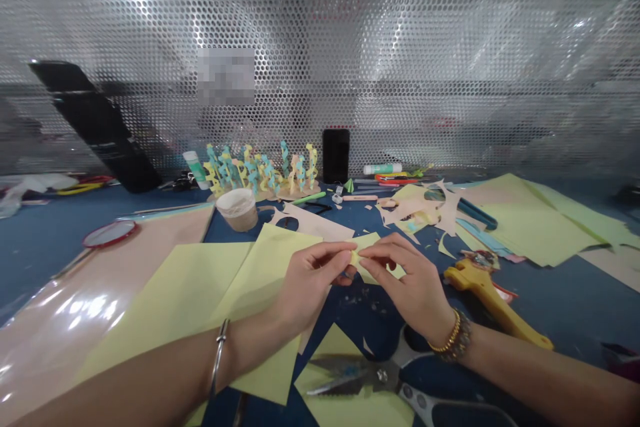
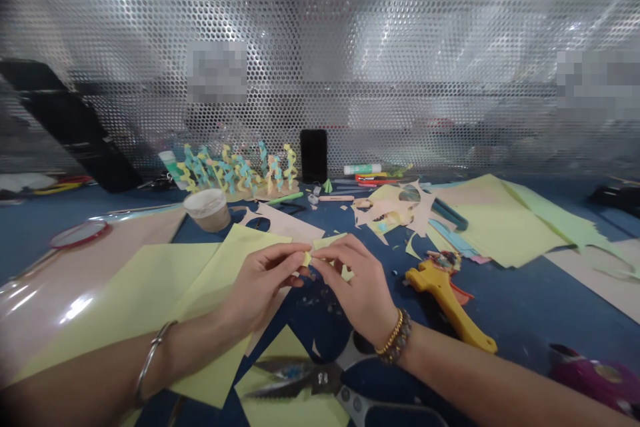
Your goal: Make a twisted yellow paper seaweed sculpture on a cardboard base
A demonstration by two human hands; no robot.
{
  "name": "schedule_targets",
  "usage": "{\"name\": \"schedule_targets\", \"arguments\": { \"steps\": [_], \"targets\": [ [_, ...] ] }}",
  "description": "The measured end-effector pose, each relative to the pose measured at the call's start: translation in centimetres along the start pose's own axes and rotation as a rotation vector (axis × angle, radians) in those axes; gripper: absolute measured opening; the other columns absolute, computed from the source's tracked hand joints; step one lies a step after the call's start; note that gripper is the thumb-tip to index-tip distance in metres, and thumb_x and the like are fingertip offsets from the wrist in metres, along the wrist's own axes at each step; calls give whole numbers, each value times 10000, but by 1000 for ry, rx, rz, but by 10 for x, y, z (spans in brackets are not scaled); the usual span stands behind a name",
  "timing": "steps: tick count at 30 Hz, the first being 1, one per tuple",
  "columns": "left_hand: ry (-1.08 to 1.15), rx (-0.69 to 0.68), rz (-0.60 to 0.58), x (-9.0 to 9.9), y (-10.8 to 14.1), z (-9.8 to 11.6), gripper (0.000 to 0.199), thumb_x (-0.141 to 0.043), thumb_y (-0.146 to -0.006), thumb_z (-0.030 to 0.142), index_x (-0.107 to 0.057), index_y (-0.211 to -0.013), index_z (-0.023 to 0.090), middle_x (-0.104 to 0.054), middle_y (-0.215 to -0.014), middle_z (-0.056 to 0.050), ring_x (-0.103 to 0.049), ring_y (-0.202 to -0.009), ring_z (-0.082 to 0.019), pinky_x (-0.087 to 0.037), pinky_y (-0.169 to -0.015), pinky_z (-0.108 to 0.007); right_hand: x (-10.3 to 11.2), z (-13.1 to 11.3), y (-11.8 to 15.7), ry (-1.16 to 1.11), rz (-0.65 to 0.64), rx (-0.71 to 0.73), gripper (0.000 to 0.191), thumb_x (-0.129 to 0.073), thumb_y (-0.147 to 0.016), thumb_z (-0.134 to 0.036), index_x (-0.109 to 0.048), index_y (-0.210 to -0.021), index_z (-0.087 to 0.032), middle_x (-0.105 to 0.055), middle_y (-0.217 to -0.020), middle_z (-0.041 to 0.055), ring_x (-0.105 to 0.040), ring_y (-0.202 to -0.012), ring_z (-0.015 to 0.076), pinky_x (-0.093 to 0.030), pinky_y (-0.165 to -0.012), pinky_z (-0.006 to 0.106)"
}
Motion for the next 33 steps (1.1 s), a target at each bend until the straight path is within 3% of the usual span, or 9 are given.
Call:
{"name": "schedule_targets", "arguments": {
  "steps": [8, 24, 30, 33],
  "targets": [
    [-20, -2, 21, 2, -1, 1, 128, -728, -718, 260, -671, -745, 149, -653, -628, 12, -620, -585, -82, -507, -564, -168, 1, -2, 1, 4, 13, 17, 72, -628, -808, -137, -681, -809, -186, -587, -755, 17, -508, -643, 117, -439, -602, 246],
    [-74, 38, 12, 0, 0, 3, 150, -747, -683, 269, -676, -690, 137, -652, -586, -2, -617, -568, -102, -502, -576, -203, -5, -5, 0, 29, -71, 10, 78, -598, -820, -166, -654, -785, -208, -586, -759, 21, -521, -635, 138, -459, -592, 273],
    [48, 33, -40, -5, 2, 1, 205, -682, -764, 297, -667, -927, 173, -676, -676, 0, -656, -658, -116, -512, -599, -198, 1, -2, -1, 57, -13, -12, 99, -579, -825, -153, -611, -743, -198, -552, -714, 9, -478, -624, 134, -437, -578, 258],
    [-8, -6, -9, -2, 2, 5, 196, -739, -708, 244, -657, -869, 166, -677, -660, 7, -651, -643, -111, -520, -615, -197, 2, -3, -1, 44, 6, 1, 88, -584, -827, -157, -615, -756, -199, -546, -712, 7, -471, -623, 131, -432, -572, 255]
  ]
}}
Point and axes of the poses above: each hand's wrist, its own y-axis away from the middle knuckle, its own x-axis out of the back of the hand, z = x × y, the point moved 10 cm from there along -y, towards the middle knuckle
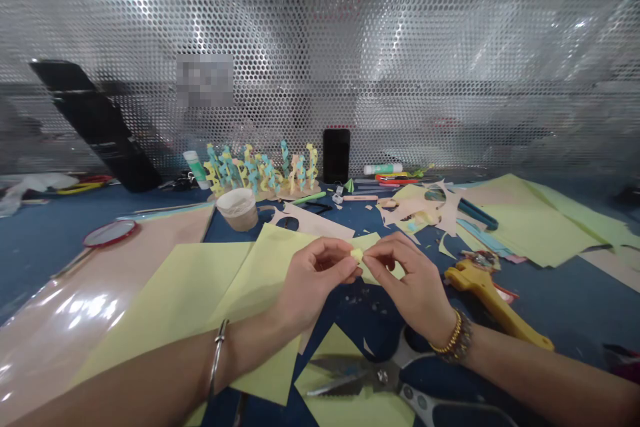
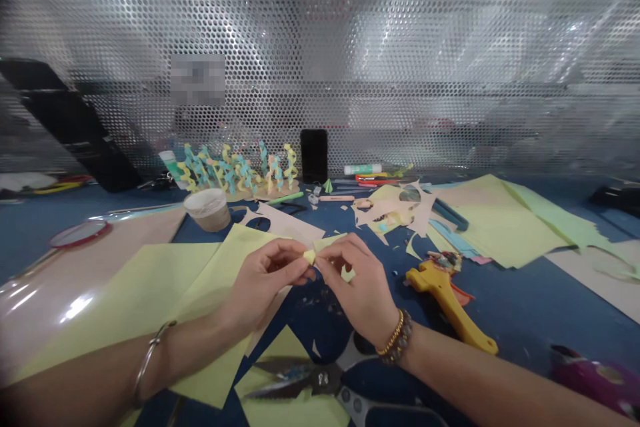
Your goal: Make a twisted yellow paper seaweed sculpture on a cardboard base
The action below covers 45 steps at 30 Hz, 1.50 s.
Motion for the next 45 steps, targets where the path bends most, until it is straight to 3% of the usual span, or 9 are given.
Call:
{"name": "schedule_targets", "arguments": {
  "steps": [8, 35, 45],
  "targets": [
    [-7, -17, 43, 3, -1, 3, 174, -727, -711, 254, -731, -864, 172, -716, -755, -22, -653, -644, -119, -544, -642, -227, 3, 3, 0, -23, 31, -7, 93, -579, -842, -180, -648, -893, -217, -601, -773, 23, -494, -637, 137, -453, -576, 263],
    [-50, -8, 47, 4, -1, 2, 146, -759, -678, 228, -742, -814, 176, -733, -676, -13, -688, -636, -131, -569, -640, -220, 4, 2, 1, -56, 46, -17, 76, -621, -805, -161, -674, -780, -208, -607, -723, 21, -523, -615, 135, -477, -558, 259],
    [-86, -18, 22, 3, -1, 3, 117, -757, -680, 216, -747, -791, 182, -729, -666, -8, -678, -641, -123, -558, -635, -207, -1, -2, 1, -24, -25, -9, 98, -600, -811, -161, -640, -728, -194, -579, -701, 12, -507, -614, 129, -451, -569, 255]
  ]
}}
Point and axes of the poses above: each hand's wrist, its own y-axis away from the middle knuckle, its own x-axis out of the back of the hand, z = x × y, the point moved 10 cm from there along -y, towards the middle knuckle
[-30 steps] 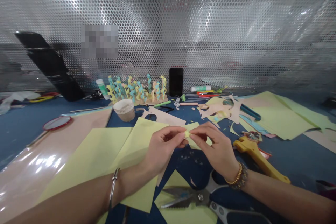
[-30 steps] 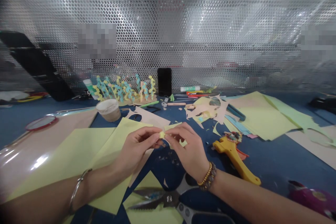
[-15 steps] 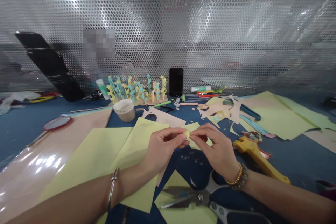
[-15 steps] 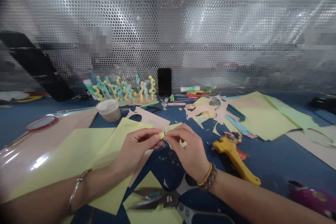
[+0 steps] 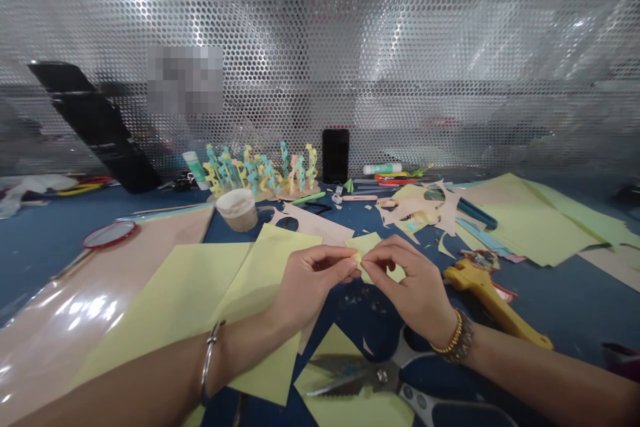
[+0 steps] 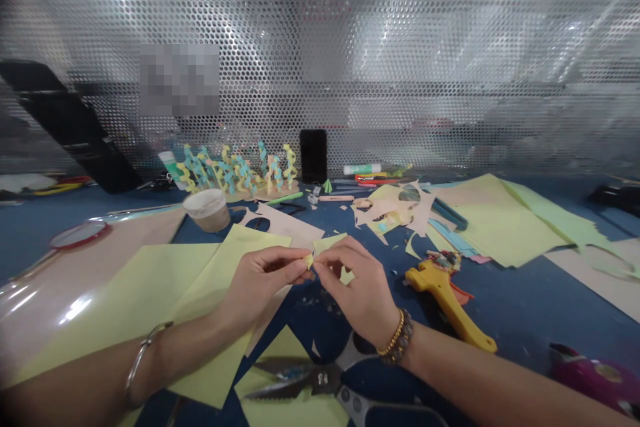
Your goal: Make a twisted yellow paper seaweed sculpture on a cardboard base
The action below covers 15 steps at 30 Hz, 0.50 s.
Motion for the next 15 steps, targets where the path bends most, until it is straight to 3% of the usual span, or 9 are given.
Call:
{"name": "schedule_targets", "arguments": {
  "steps": [15],
  "targets": [
    [74, -107, -100, -6, -1, 1, 305, -712, -751, 243, -669, -1052, 258, -657, -774, 31, -610, -712, -90, -493, -693, -209, 6, 3, 0, -19, 79, 24, 91, -602, -830, -156, -663, -877, -205, -603, -763, 11, -499, -637, 118, -439, -584, 242]
  ]
}}
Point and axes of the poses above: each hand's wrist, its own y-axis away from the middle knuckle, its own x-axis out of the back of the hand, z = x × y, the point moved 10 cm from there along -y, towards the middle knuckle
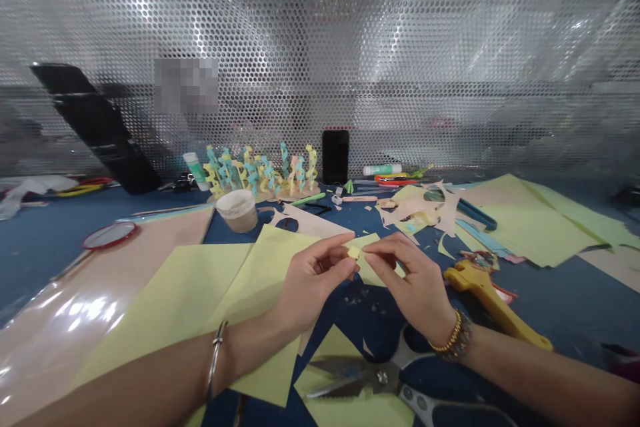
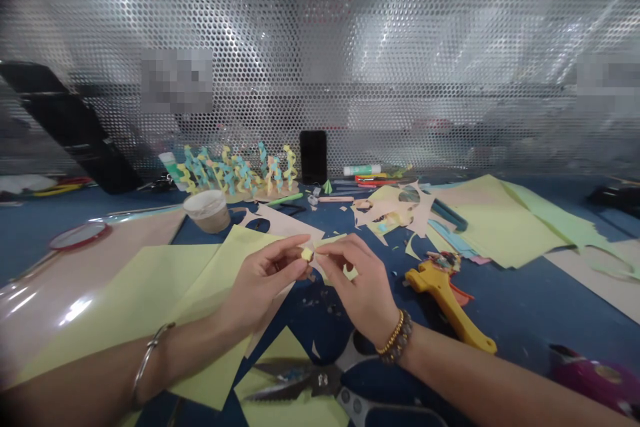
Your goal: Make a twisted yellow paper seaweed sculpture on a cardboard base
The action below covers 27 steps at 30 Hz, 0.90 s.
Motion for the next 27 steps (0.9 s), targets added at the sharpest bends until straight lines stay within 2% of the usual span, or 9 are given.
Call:
{"name": "schedule_targets", "arguments": {
  "steps": [5, 14, 19, 27],
  "targets": [
    [-63, -18, 8, 1, 0, 1, 189, -707, -758, 232, -690, -946, 233, -671, -773, 24, -605, -702, -82, -480, -678, -187, -1, -1, -1, -14, -5, 10, 95, -609, -825, -143, -664, -858, -213, -612, -763, 9, -511, -648, 122, -437, -580, 244],
    [-68, 28, 23, 3, 3, -1, 204, -718, -739, 252, -724, -942, 239, -711, -791, 0, -617, -713, -104, -486, -693, -210, 0, -2, 0, -25, 9, 27, 73, -637, -801, -132, -661, -816, -199, -597, -747, 8, -498, -627, 115, -436, -576, 245],
    [-101, 54, 75, 6, 1, -2, 176, -736, -715, 286, -738, -877, 217, -713, -764, -12, -618, -691, -112, -501, -674, -221, -3, -4, 1, -41, -26, 37, 81, -636, -797, -120, -666, -800, -195, -583, -742, 8, -497, -631, 115, -436, -578, 248],
    [-65, 67, 81, 7, 1, -7, 161, -746, -704, 279, -742, -850, 211, -716, -757, -16, -620, -696, -111, -504, -680, -217, -5, -3, 1, -53, -47, 27, 105, -635, -802, -128, -691, -854, -199, -573, -746, 10, -503, -626, 113, -439, -580, 249]
  ]
}}
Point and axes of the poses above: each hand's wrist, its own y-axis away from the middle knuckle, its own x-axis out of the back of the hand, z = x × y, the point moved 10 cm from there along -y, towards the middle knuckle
